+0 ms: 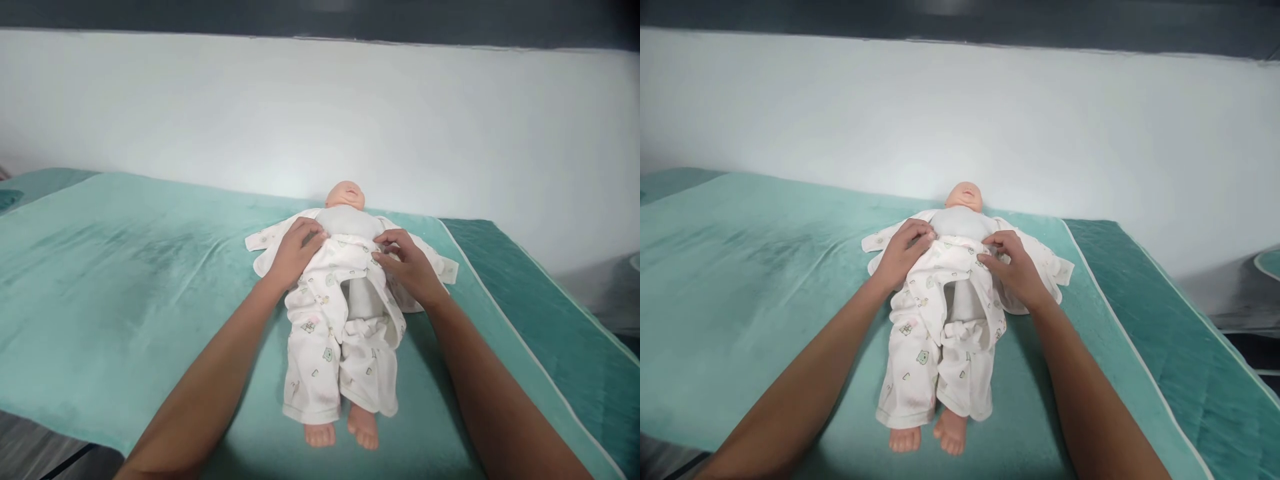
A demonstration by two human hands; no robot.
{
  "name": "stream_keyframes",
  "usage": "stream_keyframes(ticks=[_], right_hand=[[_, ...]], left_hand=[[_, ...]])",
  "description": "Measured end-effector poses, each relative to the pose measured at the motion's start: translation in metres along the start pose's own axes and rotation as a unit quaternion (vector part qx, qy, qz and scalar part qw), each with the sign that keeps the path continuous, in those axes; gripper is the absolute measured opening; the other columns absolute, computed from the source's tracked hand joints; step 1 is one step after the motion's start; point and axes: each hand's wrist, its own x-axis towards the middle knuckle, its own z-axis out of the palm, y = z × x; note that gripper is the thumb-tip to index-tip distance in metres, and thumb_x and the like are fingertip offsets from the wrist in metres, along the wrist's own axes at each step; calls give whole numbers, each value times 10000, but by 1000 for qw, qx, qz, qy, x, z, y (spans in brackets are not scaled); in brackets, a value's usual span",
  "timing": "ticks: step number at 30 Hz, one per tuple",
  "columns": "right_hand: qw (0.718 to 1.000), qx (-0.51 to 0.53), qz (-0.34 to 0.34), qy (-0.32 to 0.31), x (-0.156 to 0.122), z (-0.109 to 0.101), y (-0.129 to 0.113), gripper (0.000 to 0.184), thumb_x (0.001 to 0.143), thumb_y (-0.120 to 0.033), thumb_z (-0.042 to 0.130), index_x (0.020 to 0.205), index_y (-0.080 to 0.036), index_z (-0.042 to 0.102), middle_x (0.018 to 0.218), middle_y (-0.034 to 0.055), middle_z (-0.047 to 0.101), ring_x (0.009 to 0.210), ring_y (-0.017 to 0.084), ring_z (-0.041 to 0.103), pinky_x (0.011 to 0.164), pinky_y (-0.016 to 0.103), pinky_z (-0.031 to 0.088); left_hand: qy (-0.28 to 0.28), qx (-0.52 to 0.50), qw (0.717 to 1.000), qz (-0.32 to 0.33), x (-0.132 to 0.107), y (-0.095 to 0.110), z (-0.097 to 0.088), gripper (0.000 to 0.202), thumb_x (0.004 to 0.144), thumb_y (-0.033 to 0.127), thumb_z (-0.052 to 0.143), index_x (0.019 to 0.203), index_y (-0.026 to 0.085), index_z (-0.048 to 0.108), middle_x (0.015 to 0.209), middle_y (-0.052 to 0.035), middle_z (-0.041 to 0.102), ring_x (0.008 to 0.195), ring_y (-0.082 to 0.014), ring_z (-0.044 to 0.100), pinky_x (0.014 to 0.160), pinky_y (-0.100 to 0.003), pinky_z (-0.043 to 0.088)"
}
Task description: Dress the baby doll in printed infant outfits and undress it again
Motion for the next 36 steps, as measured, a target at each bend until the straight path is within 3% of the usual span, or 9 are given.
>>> stream_keyframes(ticks=[5, 9, 13, 17, 21, 24, 27, 31, 36], right_hand=[[997, -52, -25, -50, 12, -5, -6, 260, 790, -450, 691, 927, -250, 597, 1096, 61, 521, 1142, 233, 475, 1023, 401, 363], [990, -58, -40, -125, 21, -11, -13, 251, 774, -449, 707, 849, -238, 594, 1207, 67, 476, 1258, 260, 411, 1074, 410, 318], [981, -19, -43, -186, 33, -14, -17, 210, 792, -431, 689, 829, -235, 626, 1227, 59, 502, 1195, 248, 467, 977, 355, 378], [984, -22, 18, -174, 54, -14, -22, 211, 819, -423, 639, 811, -213, 625, 865, 20, 605, 803, 166, 524, 718, 291, 382], [986, -72, 63, -136, 84, -7, -26, 200, 797, -401, 648, 779, -211, 593, 594, -35, 453, 591, 107, 374, 587, 250, 275], [985, -17, 106, -135, 98, 3, -19, 235, 784, -436, 657, 780, -209, 596, 617, -23, 488, 595, 111, 401, 571, 243, 295], [973, 98, 171, -116, 95, 11, -4, 315, 741, -498, 702, 800, -202, 611, 728, 9, 578, 649, 131, 479, 566, 246, 355], [943, 246, 220, -43, 72, 8, 20, 354, 714, -515, 733, 830, -210, 598, 719, 2, 571, 618, 125, 482, 544, 247, 386], [915, 331, 229, -26, 51, -2, 36, 335, 701, -490, 736, 796, -220, 562, 687, -8, 521, 596, 126, 465, 542, 259, 410]], left_hand=[[-90, -23, 991, -98, 14, 5, -12, 210, 816, 408, 614, 829, 199, 634, 1070, -38, 584, 909, -173, 542, 834, -296, 428], [-168, 15, 982, -85, 21, 12, -22, 241, 719, 384, 704, 889, 225, 638, 1086, -32, 551, 936, -187, 523, 780, -281, 422], [-197, 15, 979, -44, 27, 17, -23, 163, 758, 342, 655, 803, 208, 575, 958, -16, 539, 854, -162, 498, 743, -271, 404], [-168, -7, 984, -57, 35, 16, -21, 178, 801, 323, 592, 748, 198, 477, 792, 9, 513, 723, -135, 452, 656, -256, 358], [-101, -17, 990, -101, 49, -4, -15, 191, 830, 364, 568, 790, 216, 454, 678, 32, 443, 620, -121, 388, 579, -246, 295], [-62, -50, 988, -130, 57, -28, -7, 198, 855, 372, 543, 800, 223, 425, 660, 40, 432, 596, -115, 384, 570, -240, 288], [-33, -46, 990, -131, 57, -44, 0, 204, 868, 363, 531, 801, 223, 398, 668, 44, 427, 608, -115, 383, 588, -238, 299], [-8, 9, 993, -116, 49, -44, 3, 172, 879, 324, 509, 808, 223, 390, 676, 50, 391, 641, -121, 366, 634, -246, 310], [16, 66, 993, -100, 42, -37, 3, 161, 883, 309, 496, 800, 224, 387, 690, 46, 414, 671, -133, 391, 662, -261, 309]])
